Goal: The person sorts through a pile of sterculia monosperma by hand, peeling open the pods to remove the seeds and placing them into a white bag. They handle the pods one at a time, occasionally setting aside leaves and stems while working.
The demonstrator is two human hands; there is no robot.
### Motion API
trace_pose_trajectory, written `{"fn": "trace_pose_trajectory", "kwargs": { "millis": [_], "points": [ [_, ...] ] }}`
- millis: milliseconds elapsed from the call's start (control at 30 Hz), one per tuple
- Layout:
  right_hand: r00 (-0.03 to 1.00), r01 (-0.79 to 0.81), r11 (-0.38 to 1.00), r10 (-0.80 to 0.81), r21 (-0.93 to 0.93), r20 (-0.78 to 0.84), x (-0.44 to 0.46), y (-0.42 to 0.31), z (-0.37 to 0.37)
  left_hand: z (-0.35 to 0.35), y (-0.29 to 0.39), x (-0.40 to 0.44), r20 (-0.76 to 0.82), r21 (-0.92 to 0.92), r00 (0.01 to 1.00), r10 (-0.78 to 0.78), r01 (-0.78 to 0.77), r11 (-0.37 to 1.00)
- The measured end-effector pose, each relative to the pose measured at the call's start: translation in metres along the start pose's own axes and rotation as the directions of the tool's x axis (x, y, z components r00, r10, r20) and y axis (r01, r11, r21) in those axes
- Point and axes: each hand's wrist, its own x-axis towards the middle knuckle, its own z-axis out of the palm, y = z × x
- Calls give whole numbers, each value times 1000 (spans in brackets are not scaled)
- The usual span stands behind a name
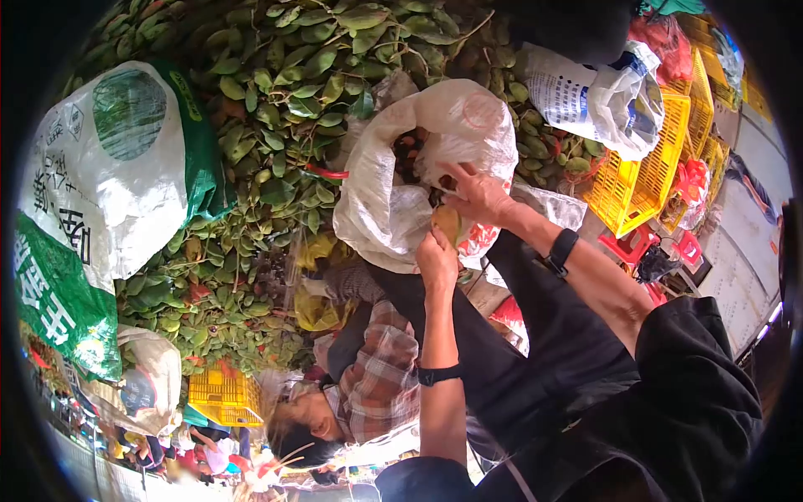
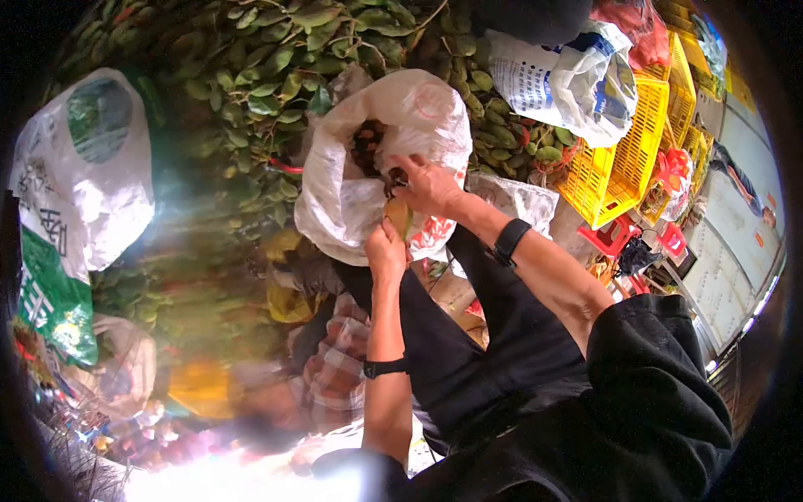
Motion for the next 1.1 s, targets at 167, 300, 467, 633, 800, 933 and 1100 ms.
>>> {"fn": "trace_pose_trajectory", "kwargs": {
  "millis": [167,300,467,633,800,933,1100],
  "points": [
    [986,154,985,-149,-79,70,-8,-15,-2,-13,16,-4,5,246,970,244,-237,940],
    [981,103,989,-119,110,150,-18,-8,5,-28,35,-27,147,297,985,93,-133,946],
    [938,-320,821,204,472,281,-48,-49,-29,-63,45,-53,59,321,967,249,-255,912],
    [968,-218,743,81,633,238,-67,-84,-67,-149,94,-88,-374,82,827,420,-422,903],
    [954,-260,644,53,720,296,-85,-115,-73,-289,167,-119,-759,-139,554,342,-651,746],
    [955,-259,731,94,632,282,-100,-103,-42,-434,194,-119,-887,103,314,339,-581,807],
    [968,-146,882,34,449,247,-106,-72,-19,-518,195,-90,-862,246,284,419,-488,837]
  ]
}}
